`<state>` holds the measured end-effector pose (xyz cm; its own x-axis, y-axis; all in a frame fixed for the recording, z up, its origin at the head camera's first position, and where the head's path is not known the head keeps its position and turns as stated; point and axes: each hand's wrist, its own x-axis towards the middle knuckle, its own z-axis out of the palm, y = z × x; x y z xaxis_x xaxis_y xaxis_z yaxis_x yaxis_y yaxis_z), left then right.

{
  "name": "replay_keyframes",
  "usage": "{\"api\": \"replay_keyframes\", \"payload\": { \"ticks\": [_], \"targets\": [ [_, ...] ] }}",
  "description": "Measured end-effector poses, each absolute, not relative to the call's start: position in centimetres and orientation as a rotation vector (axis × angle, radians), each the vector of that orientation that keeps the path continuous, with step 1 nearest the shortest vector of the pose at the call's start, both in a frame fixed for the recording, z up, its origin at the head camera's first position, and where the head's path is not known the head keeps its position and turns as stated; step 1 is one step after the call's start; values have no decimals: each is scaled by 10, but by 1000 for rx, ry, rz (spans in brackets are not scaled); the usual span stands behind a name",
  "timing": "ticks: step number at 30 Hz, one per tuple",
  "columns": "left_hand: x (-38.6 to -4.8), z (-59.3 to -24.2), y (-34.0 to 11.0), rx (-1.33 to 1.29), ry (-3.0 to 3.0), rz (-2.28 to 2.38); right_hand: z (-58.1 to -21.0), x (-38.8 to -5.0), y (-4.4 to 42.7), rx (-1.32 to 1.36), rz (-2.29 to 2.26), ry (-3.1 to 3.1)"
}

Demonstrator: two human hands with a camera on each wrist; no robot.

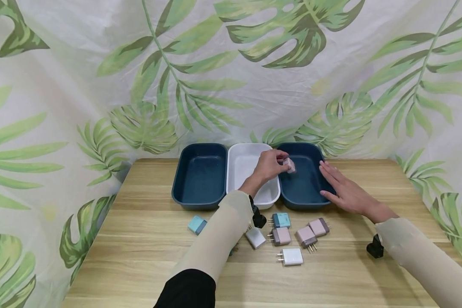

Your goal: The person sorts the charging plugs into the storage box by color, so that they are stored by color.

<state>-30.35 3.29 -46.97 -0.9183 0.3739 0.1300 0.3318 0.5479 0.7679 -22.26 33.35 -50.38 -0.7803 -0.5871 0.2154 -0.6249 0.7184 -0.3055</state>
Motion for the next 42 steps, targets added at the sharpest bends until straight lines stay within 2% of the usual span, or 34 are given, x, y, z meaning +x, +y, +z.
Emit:
{"api": "replay_keyframes", "payload": {
  "ticks": [22, 42],
  "targets": [
    [-301, -471, 26, 670, 2626, 1402, -503, -222, 332, 1000, 559, -2815],
    [-280, -460, 10, 810, 2596, 1387, -502, -222, 333, 994, 519, -2837]
  ]
}}
